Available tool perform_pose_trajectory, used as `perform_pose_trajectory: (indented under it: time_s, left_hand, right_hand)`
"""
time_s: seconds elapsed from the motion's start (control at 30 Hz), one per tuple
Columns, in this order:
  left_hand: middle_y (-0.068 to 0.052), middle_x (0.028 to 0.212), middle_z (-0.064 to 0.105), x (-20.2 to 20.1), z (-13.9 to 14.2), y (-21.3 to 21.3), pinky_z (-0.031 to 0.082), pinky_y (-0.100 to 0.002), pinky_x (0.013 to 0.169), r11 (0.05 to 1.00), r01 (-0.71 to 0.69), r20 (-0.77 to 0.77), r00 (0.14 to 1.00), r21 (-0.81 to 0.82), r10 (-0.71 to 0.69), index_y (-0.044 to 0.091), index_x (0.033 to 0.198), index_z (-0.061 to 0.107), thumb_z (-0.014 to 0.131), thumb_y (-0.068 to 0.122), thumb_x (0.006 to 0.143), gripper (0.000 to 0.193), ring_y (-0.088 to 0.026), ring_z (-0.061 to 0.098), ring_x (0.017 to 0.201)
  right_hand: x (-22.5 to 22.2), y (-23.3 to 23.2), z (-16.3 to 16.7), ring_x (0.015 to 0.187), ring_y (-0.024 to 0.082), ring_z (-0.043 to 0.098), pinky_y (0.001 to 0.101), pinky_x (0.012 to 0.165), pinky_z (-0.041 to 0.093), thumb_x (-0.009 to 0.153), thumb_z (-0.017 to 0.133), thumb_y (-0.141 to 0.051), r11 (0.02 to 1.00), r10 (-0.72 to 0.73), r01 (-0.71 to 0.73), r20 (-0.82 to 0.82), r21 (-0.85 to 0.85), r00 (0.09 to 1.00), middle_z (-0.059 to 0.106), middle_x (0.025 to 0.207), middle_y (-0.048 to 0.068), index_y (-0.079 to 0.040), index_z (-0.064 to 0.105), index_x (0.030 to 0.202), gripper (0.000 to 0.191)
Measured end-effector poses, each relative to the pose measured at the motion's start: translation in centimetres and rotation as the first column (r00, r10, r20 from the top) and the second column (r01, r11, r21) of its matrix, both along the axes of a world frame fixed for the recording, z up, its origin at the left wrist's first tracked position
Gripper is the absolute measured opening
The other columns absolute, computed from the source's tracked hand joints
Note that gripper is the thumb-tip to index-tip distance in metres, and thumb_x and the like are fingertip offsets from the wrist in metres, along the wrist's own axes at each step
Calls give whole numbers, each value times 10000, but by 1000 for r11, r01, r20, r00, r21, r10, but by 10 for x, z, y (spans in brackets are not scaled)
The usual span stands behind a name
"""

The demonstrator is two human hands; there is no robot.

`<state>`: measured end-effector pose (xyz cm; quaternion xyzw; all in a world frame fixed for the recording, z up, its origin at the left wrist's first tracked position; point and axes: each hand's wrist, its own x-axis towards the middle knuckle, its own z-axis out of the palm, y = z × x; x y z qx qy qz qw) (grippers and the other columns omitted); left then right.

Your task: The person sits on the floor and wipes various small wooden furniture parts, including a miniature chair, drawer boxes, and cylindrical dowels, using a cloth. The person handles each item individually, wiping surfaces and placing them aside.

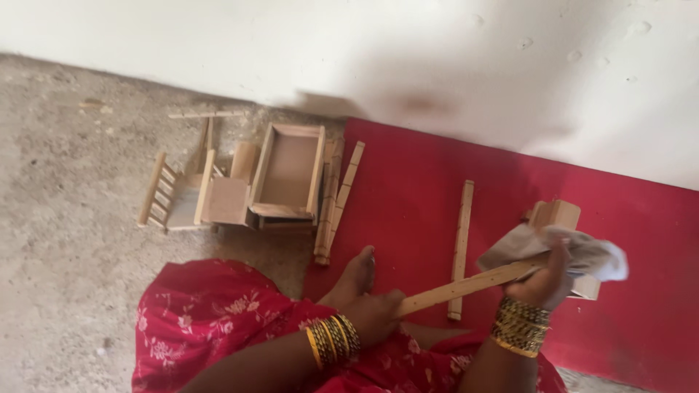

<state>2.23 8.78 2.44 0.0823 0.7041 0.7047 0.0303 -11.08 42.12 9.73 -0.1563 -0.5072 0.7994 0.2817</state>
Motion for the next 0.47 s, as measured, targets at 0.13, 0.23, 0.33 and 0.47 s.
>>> perform_pose_trajectory:
  time_s: [0.13, 0.23, 0.33, 0.47]
  left_hand:
    - [-173, 1413, 545, -11, 19, -4, 218, -499, 1294, 863, 20, -193, 972, -505, -136, 125, 1308, 370, 700, 169, 947, 492, -334, 396, 1477]
    - [-196, 1257, 660, -16, 69, -13, 460, -491, 1045, 693, 146, 179, 984, -706, -25, 121, 1443, 375, 569, 210, 985, 505, -376, 616, 1219]
    - [-240, 1298, 624, -51, 112, -22, 594, -422, 885, 735, 125, 466, 839, -667, 281, 72, 1560, 296, 615, 345, 963, 730, -363, 695, 1139]
    - [-308, 1532, 346, -40, 138, -84, 575, -417, 975, 631, 47, 392, 818, -775, 421, 18, 1579, 65, 815, 426, 826, 1138, -400, 576, 1276]
  right_hand:
    - [5, 20, 14, 1245, 282, 684, 436, 1035, 642, 998, 688, -337, 977, -106, 96, -46, -189, 993, 632, 1357, 152, -1, 639, 1303, 457]
    - [11, 17, 17, 1302, 308, 663, 469, 1076, 640, 973, 708, -319, 941, -133, 109, -54, -320, 990, 620, 1394, 157, 2, 656, 1307, 466]
    - [10, 14, 13, 1351, 313, 600, 525, 1095, 580, 944, 711, -327, 934, -96, 87, -8, -347, 995, 576, 1434, 146, -28, 619, 1350, 512]
    - [4, 17, 0, 1447, 330, 541, 619, 1195, 450, 950, 721, -354, 876, 58, -81, -63, -476, 996, 506, 1554, 114, -130, 455, 1510, 659]
